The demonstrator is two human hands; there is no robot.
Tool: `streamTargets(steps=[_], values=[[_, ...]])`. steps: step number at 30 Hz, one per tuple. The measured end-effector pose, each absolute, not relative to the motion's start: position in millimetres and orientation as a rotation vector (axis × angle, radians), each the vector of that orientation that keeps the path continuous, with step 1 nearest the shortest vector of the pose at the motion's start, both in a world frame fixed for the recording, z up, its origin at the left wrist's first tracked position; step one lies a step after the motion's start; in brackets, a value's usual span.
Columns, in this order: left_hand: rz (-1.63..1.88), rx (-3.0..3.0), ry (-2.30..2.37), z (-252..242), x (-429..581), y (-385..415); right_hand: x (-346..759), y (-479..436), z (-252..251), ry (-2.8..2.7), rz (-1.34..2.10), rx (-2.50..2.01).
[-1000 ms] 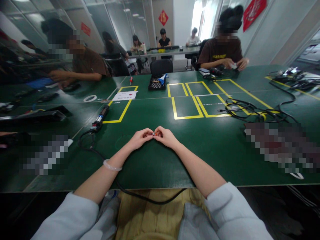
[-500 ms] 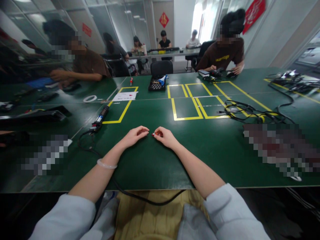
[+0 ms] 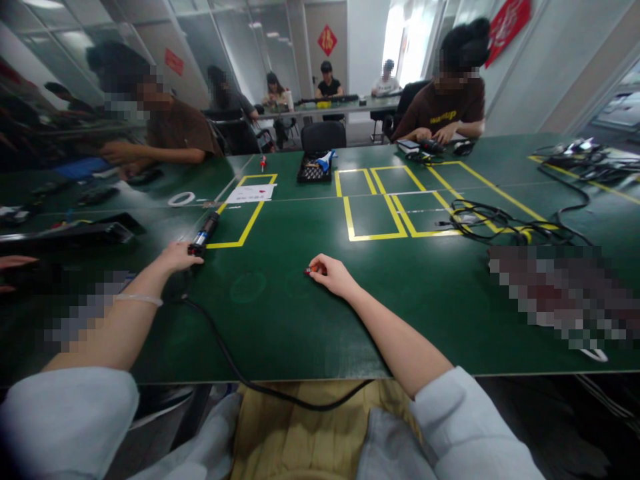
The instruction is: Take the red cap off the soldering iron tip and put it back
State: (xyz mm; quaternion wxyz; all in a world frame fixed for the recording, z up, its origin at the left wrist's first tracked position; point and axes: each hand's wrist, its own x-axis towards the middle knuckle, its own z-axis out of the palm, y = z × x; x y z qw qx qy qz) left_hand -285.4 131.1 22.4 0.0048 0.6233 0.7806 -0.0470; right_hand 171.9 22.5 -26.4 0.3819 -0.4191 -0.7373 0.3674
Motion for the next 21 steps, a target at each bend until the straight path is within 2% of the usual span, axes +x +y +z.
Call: streamTargets(steps=[7, 13, 21], values=[[-0.059, 2.031, 2.41, 13.5, -271.3, 116.5, 171.4, 24.5, -29.9, -1.887, 0.898, -1.05], [0.098, 2.114, 2.396, 13.9, -195.0, 82.2, 169.4, 23.8, -29.0, -1.883, 0.9, -1.076], [0.28, 2.372, 2.123, 8.0, -85.2, 42.9, 170.3, 26.8, -31.6, -1.897, 0.829, -1.009]])
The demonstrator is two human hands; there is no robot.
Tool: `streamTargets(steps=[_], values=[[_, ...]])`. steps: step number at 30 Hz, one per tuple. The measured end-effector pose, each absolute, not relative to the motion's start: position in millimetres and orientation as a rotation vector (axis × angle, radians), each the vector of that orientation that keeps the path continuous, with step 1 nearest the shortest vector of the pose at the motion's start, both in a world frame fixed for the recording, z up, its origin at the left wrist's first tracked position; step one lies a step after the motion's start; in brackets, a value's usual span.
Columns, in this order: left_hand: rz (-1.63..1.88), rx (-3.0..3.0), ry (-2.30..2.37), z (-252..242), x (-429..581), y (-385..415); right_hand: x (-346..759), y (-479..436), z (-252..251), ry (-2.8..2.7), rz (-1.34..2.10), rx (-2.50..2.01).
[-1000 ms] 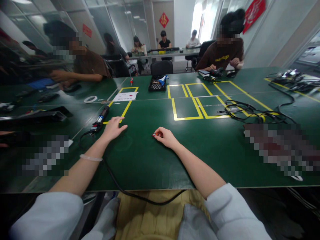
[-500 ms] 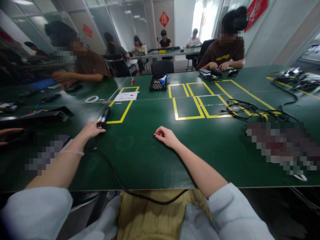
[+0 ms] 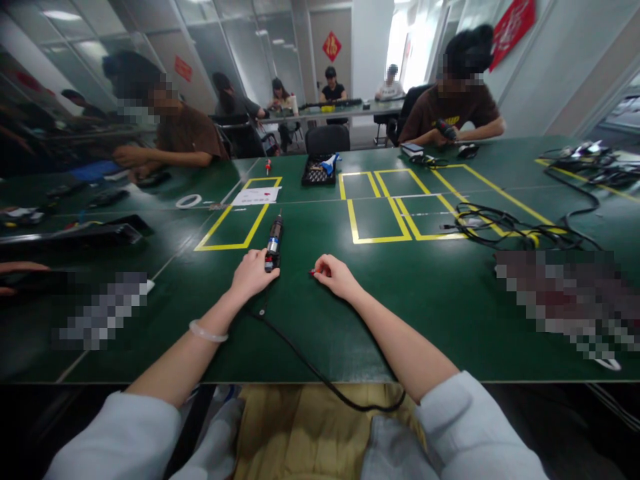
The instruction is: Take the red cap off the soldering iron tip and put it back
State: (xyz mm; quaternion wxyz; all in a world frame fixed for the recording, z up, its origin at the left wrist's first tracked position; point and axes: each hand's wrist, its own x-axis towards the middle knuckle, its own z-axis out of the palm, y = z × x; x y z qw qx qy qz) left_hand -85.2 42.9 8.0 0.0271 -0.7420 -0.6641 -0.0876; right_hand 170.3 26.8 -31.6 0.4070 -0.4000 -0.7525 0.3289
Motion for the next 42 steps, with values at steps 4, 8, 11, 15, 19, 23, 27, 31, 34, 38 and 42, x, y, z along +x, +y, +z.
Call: streamTargets(steps=[4, 8, 11, 15, 19, 23, 27, 31, 34, 38, 42], values=[[-0.373, -2.429, -1.904, 6.0, -42.7, 23.9, 171.3, 25.8, -29.8, -1.891, 0.774, -1.003], [-0.394, -2.548, -1.82, 3.6, -19.1, 12.4, 172.0, 24.9, -28.2, -1.904, 0.728, -1.013], [-0.385, -2.564, -1.791, 2.2, -11.8, 8.6, 171.4, 25.0, -28.6, -1.934, 0.707, -1.023], [-0.345, -2.573, -1.769, 2.0, -9.2, 7.6, 169.8, 24.4, -29.0, -1.947, 0.7, -1.033], [-0.336, -2.567, -1.772, 2.7, -8.5, 7.4, 169.6, 24.5, -29.4, -1.976, 0.714, -1.038], [-0.346, -2.566, -1.752, 3.1, -7.5, 6.6, 170.4, 26.1, -30.6, -1.945, 0.711, -1.051], [-0.335, -2.559, -1.743, 4.6, -5.1, 7.6, 170.4, 25.2, -28.6, -1.929, 0.698, -1.059], [-0.308, -2.507, -1.755, 7.1, 0.0, 10.0, 171.0, 22.1, -23.6, -1.942, 0.668, -1.074], [-0.287, -2.456, -1.767, 9.0, 4.6, 11.0, 172.2, 21.0, -21.3, -1.922, 0.682, -1.078], [-0.256, -2.415, -1.773, 11.0, 7.2, 11.8, 172.6, 21.6, -23.0, -1.903, 0.704, -1.066], [-0.223, -2.412, -1.764, 10.9, 1.8, 14.6, 172.1, 22.5, -25.9, -1.902, 0.734, -1.05]])
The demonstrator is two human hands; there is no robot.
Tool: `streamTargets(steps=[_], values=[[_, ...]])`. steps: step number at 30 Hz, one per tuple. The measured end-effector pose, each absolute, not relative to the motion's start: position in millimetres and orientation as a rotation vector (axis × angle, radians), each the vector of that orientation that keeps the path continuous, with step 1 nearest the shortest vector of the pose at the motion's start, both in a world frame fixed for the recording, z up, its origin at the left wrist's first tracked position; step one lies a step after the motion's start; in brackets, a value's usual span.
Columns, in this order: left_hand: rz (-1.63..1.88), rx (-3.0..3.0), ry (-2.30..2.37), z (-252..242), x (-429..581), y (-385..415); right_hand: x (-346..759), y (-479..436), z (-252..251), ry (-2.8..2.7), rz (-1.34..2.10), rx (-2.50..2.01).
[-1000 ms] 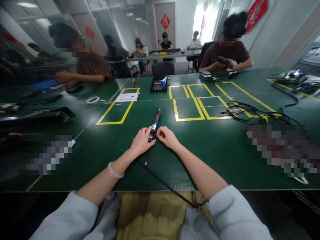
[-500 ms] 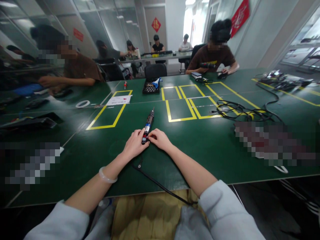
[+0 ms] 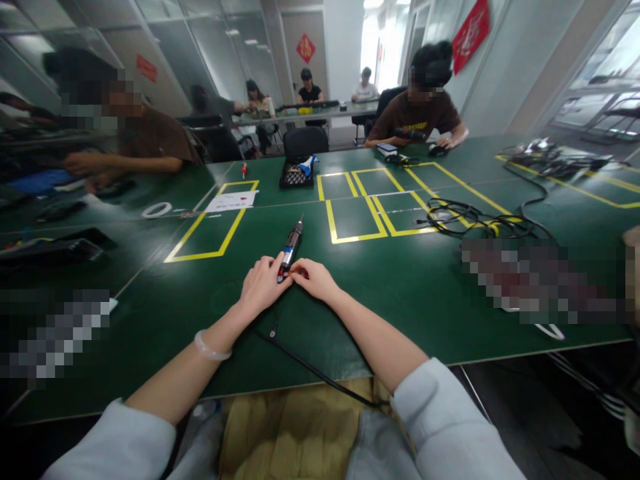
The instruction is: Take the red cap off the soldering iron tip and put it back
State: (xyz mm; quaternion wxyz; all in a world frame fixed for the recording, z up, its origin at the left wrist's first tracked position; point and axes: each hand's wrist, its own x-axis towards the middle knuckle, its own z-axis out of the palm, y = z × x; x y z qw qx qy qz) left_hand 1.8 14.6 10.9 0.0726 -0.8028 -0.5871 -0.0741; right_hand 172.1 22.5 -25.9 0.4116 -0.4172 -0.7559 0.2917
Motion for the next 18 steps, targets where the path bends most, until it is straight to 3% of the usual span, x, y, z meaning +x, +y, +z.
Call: streamTargets(steps=[18], values=[[-0.046, -2.171, -2.062, 15.3, -148.4, 60.6, 173.3, 20.3, -22.9, -1.94, 0.769, -1.086]])
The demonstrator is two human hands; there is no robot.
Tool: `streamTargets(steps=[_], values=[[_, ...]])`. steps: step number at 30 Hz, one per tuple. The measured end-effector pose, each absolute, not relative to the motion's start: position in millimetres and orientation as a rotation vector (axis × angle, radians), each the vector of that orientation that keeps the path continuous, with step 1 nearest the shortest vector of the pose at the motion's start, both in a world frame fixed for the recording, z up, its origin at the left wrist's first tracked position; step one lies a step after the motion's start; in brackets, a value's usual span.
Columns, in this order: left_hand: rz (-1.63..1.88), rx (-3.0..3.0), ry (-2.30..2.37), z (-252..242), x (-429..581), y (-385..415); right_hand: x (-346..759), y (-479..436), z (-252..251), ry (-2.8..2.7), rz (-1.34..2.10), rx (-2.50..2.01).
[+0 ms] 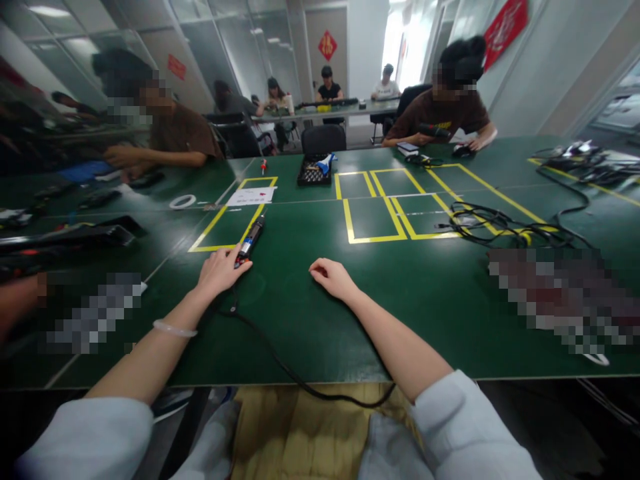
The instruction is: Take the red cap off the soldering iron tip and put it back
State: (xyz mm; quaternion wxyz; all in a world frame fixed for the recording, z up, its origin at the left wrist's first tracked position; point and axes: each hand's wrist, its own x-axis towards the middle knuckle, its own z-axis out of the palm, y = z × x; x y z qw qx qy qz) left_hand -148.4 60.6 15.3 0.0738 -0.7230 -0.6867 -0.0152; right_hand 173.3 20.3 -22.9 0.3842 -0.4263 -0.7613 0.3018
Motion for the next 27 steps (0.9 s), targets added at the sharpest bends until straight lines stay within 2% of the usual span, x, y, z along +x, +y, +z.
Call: streamTargets(steps=[13, 22, 27], values=[[-0.106, -1.933, -2.368, 20.5, -243.5, 104.4, 172.9, 22.8, -29.0, -1.959, 0.778, -1.095], [-0.141, -1.814, -2.246, 26.5, -222.3, 87.0, 173.8, 23.2, -27.8, -1.966, 0.783, -1.093], [-0.422, -1.876, -2.284, 33.2, -194.7, 90.3, 172.6, 23.1, -27.6, -1.957, 0.814, -1.099]])
